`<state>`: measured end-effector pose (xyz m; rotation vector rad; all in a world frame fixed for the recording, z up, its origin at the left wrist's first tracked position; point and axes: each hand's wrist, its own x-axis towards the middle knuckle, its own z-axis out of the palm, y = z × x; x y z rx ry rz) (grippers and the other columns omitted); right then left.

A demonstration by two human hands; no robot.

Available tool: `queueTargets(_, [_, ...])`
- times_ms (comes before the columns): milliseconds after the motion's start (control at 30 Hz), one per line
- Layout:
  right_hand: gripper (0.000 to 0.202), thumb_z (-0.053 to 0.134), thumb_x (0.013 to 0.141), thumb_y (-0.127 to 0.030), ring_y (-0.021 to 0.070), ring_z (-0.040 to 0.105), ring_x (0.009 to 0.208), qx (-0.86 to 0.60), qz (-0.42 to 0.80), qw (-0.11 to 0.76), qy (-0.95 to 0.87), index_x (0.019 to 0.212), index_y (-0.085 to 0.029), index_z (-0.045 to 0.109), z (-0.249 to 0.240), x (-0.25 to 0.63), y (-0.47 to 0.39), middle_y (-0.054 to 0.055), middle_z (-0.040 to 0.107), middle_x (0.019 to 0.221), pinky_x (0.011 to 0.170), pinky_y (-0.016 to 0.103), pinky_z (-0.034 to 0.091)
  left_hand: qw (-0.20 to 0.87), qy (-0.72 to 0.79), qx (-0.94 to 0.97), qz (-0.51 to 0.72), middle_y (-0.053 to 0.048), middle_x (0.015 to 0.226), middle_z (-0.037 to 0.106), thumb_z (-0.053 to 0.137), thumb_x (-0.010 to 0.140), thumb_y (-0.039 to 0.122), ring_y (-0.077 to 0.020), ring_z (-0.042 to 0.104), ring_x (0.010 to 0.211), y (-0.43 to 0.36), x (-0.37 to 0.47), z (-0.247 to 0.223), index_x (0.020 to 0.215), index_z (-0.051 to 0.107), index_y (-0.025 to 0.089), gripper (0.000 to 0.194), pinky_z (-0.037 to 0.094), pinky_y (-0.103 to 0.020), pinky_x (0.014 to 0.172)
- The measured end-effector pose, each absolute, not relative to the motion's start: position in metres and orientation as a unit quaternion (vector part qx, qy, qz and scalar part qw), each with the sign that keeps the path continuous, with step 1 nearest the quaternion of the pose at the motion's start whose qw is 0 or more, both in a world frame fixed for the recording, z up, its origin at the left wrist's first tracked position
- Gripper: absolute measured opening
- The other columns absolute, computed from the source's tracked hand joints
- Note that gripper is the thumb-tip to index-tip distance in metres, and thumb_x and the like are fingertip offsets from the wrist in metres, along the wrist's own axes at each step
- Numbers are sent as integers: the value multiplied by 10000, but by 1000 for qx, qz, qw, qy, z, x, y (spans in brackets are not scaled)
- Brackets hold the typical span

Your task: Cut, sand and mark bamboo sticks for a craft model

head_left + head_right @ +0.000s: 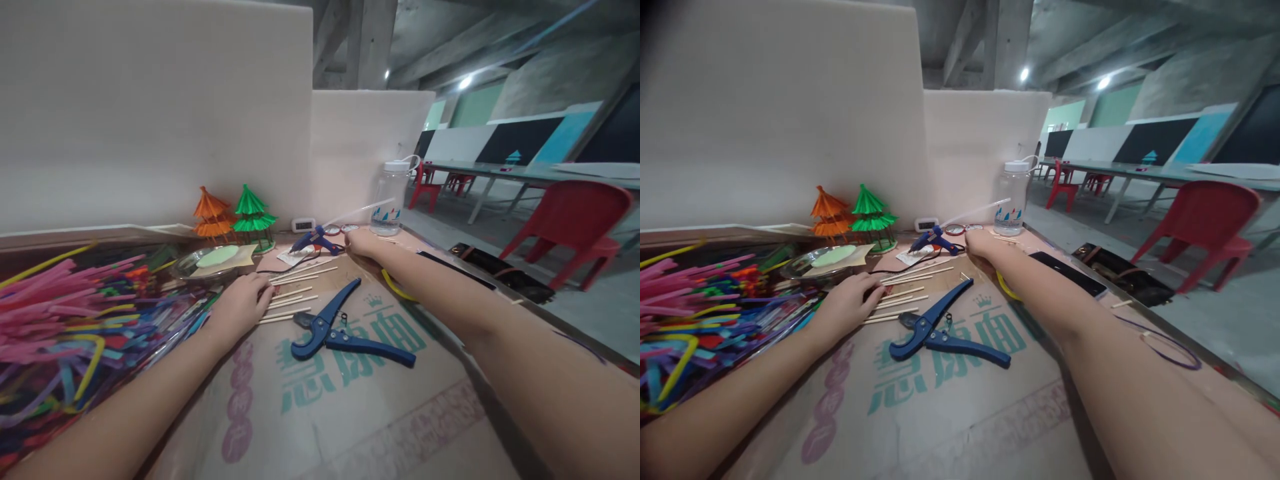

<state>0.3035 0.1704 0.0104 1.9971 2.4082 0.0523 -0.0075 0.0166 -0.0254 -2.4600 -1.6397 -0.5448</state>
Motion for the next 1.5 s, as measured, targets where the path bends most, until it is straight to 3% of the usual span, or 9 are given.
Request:
queueTargets(400, [339, 605, 973, -355, 230, 638, 1078, 651, 18, -16, 759, 1259, -173, 605, 36, 348, 160, 103, 615, 1279, 907, 434, 559, 67, -548, -815, -174, -99, 957, 680, 398, 975, 322, -265, 606, 931, 15, -5, -23, 973, 691, 183, 325, 447, -358, 819])
queueTargets(933, [366, 628, 959, -358, 236, 638, 1081, 631, -14, -36, 775, 1254, -142, 606, 28, 296, 151, 122, 613, 1272, 910, 429, 558, 68, -550, -815, -171, -85, 967, 678, 407, 983, 297, -244, 613, 936, 15, -5, -24, 948, 672, 195, 287, 448, -341, 823])
queueTargets(1133, [101, 634, 890, -169, 172, 694, 758, 574, -93, -76, 810, 939, -145, 719, 51, 323, 89, 59, 747, 831, 703, 266, 523, 70, -549, -815, -171, -98, 989, 680, 399, 988, 309, -252, 613, 957, 17, -5, -25, 943, 671, 180, 304, 450, -353, 858])
queueTargets(1200, [130, 629, 886, -248, 115, 654, 626, 490, -231, -160, 825, 841, -157, 710, 74, 332, 54, 7, 725, 731, 635, 242, 477, 71, -549, -815, -171, -96, 983, 684, 401, 988, 316, -249, 617, 948, 16, -4, -24, 935, 673, 182, 308, 455, -346, 844])
queueTargets(1267, [417, 493, 932, -411, 61, 556, 496, 405, -341, -389, 754, 665, -127, 640, 102, 341, 20, -37, 630, 568, 589, 266, 406, 72, -549, -814, -173, -95, 983, 690, 407, 987, 319, -244, 624, 943, 15, -4, -23, 943, 682, 183, 310, 461, -338, 840])
queueTargets(1333, [769, -16, 973, -450, -11, 419, 411, 373, -330, -475, 726, 611, -87, 557, 126, 347, -4, -81, 542, 500, 573, 303, 339, 73, -547, -815, -176, -91, 989, 698, 422, 983, 320, -240, 632, 943, 15, -4, -23, 964, 693, 185, 303, 471, -328, 836])
queueTargets(1367, [844, -125, 943, -444, -12, 422, 404, 355, -338, -512, 706, 600, -64, 545, 134, 348, -10, -67, 549, 504, 558, 331, 314, 75, -546, -815, -178, -89, 995, 701, 430, 980, 315, -238, 638, 943, 15, -5, -22, 984, 699, 187, 298, 477, -323, 831])
queueTargets(1433, [673, 200, 999, -537, 46, 580, 511, 293, -377, -481, 735, 720, -113, 643, 139, 345, -15, -40, 646, 604, 593, 282, 390, 80, -542, -816, -182, -87, 1029, 704, 438, 977, 296, -233, 648, 953, 17, -6, -22, 1040, 707, 195, 295, 488, -314, 831])
queueTargets(1500, [372, 612, 890, -525, 152, 701, 711, 249, -402, -355, 806, 930, -166, 705, 129, 337, -12, 38, 749, 802, 681, 301, 529, 87, -535, -821, -181, -89, 1080, 698, 438, 976, 268, -230, 651, 976, 20, -9, -23, 1074, 718, 208, 303, 495, -312, 850])
